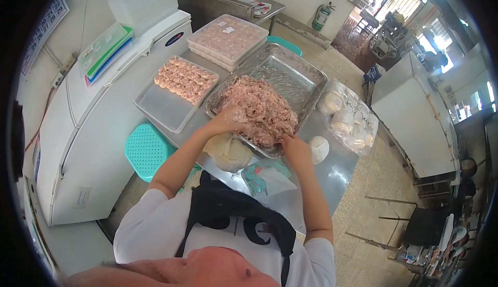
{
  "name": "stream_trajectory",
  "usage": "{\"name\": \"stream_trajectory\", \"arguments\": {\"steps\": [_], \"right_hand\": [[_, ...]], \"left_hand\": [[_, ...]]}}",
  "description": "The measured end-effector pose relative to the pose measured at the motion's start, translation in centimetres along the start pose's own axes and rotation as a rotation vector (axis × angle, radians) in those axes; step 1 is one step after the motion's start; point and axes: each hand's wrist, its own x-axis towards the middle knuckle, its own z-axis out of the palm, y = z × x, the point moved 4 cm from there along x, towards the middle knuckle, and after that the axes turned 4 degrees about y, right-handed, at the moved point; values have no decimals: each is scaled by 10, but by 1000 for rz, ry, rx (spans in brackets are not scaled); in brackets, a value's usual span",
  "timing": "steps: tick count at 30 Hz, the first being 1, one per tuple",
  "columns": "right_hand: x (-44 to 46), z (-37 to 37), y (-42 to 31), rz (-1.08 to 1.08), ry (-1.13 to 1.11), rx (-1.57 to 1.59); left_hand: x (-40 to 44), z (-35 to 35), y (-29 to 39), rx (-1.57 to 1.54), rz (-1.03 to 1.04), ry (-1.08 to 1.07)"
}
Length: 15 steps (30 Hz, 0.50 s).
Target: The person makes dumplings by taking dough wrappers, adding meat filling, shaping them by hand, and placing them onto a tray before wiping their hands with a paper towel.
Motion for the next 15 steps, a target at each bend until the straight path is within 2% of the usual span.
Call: {"name": "stream_trajectory", "arguments": {"steps": [1, 3, 4, 6, 9, 10, 12, 15], "right_hand": [[-1, -9, 6, 31, -32, 20], [-7, -31, 10, 95, -99, 61], [-9, -43, 4, 100, -93, 212], [-13, -58, -8, 105, -88, 514], [-18, -35, -35, -106, -41, 598], [-17, -35, -33, -128, -48, 534], [-9, -41, -28, -181, -59, 398], [-17, -74, -52, -91, 122, 172]], "left_hand": [[-10, -3, 13, -70, 62, 48], [-17, -9, 31, 40, 341, 166], [-21, -12, 40, 94, 483, 232], [-21, -9, 44, 3, 425, 120], [-16, -6, 50, 48, 453, -69], [-16, -3, 51, 91, 483, -139], [-16, -1, 42, 136, 354, -123], [-12, -4, 30, 93, 238, -118]]}}
